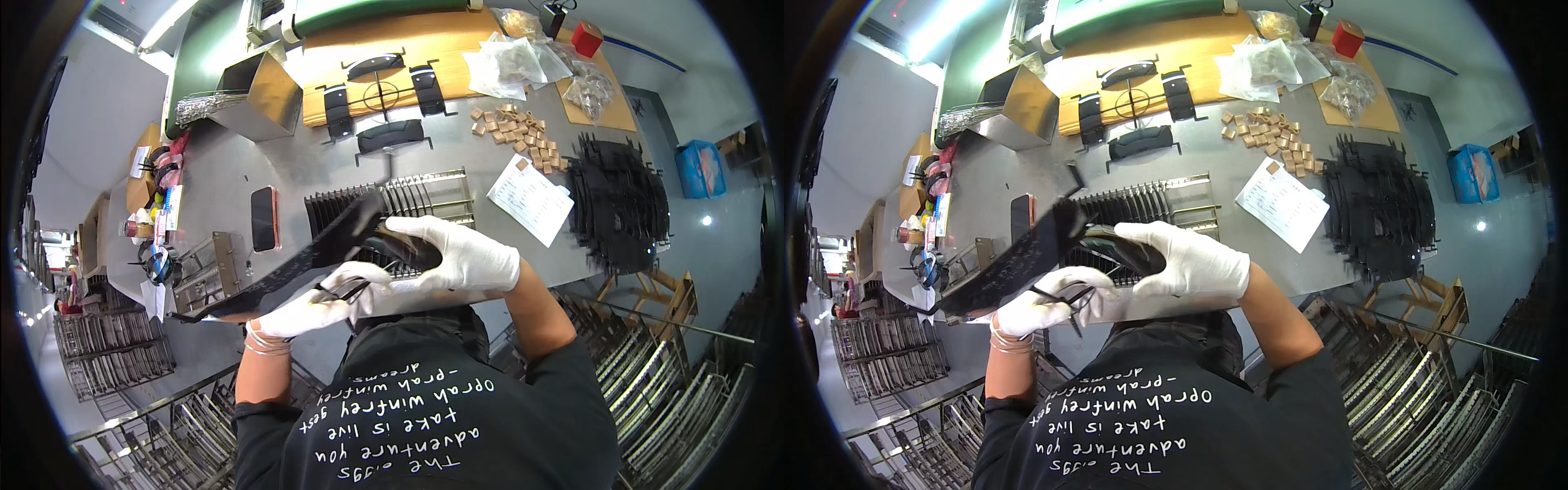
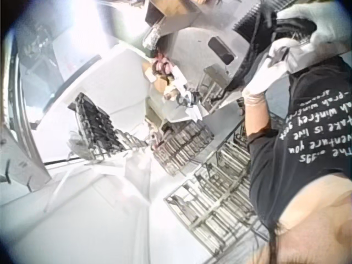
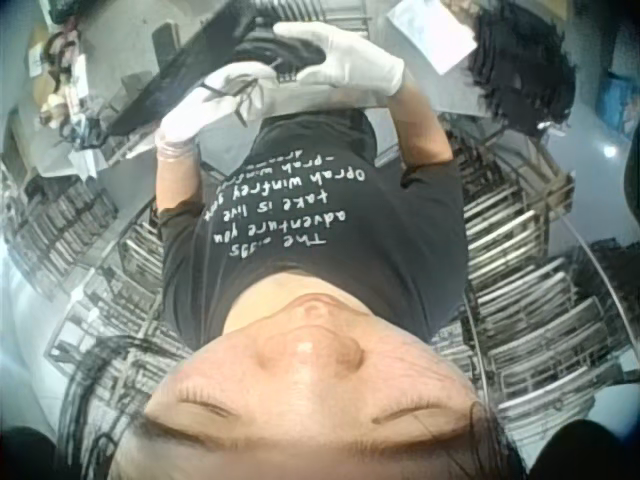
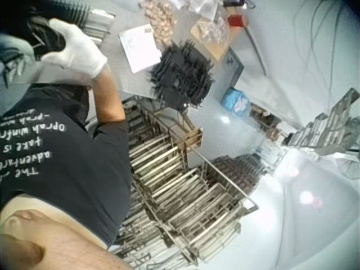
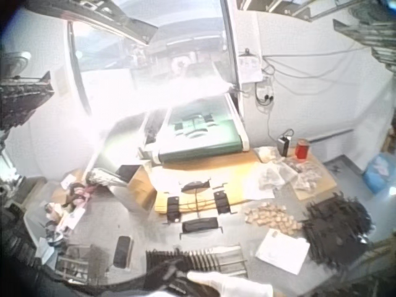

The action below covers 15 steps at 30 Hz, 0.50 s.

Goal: The person assembles small black plastic components onto a metal rack, repeatedly picking up parts and securing them with zip ties. The person also handles red plastic pieces and a smartphone on the table.

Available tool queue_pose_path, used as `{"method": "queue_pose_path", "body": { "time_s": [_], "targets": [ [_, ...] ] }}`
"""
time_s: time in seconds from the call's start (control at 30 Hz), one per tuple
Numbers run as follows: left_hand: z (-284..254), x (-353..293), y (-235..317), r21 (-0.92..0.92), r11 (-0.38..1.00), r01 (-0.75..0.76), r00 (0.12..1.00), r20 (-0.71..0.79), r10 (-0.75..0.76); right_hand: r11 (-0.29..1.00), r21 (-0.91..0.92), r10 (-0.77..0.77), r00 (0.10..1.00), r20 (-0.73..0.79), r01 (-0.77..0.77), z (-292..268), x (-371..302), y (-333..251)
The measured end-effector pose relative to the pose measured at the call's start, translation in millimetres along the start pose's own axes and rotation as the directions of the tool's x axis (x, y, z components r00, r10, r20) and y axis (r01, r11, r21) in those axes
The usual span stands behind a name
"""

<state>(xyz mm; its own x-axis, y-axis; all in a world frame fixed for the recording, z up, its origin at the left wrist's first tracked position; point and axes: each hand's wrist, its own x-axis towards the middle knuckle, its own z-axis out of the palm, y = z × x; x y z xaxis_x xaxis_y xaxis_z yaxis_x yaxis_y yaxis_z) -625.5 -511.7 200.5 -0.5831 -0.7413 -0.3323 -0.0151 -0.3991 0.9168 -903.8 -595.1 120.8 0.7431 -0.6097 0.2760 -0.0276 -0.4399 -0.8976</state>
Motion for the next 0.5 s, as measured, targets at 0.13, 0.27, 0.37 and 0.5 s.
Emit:
{"method": "queue_pose_path", "body": {
  "time_s": [0.13,0.27,0.37,0.5],
  "targets": [
    [0.1,4.9,1.3,0.396,0.918,0.027,0.999,0.019,-0.038,0.919,-0.356,0.147,0.985,-0.086,-0.168,0.7,0.8,-24.2],
    [8.6,-2.8,4.3,0.502,0.865,-0.009,0.992,0.113,-0.055,0.917,-0.396,0.050,0.999,-0.017,-0.053,-2.1,-12.9,-37.2],
    [0.1,-18.8,17.0,0.623,0.782,-0.003,0.964,0.211,-0.164,0.834,-0.550,-0.042,0.989,-0.140,-0.042,-45.4,-27.8,-22.1],
    [-33.5,-87.8,-0.5,0.140,0.981,0.138,0.945,-0.315,-0.088,0.802,0.528,0.524,0.752,-0.400,-0.278,-70.3,-65.8,7.1]
  ]
}}
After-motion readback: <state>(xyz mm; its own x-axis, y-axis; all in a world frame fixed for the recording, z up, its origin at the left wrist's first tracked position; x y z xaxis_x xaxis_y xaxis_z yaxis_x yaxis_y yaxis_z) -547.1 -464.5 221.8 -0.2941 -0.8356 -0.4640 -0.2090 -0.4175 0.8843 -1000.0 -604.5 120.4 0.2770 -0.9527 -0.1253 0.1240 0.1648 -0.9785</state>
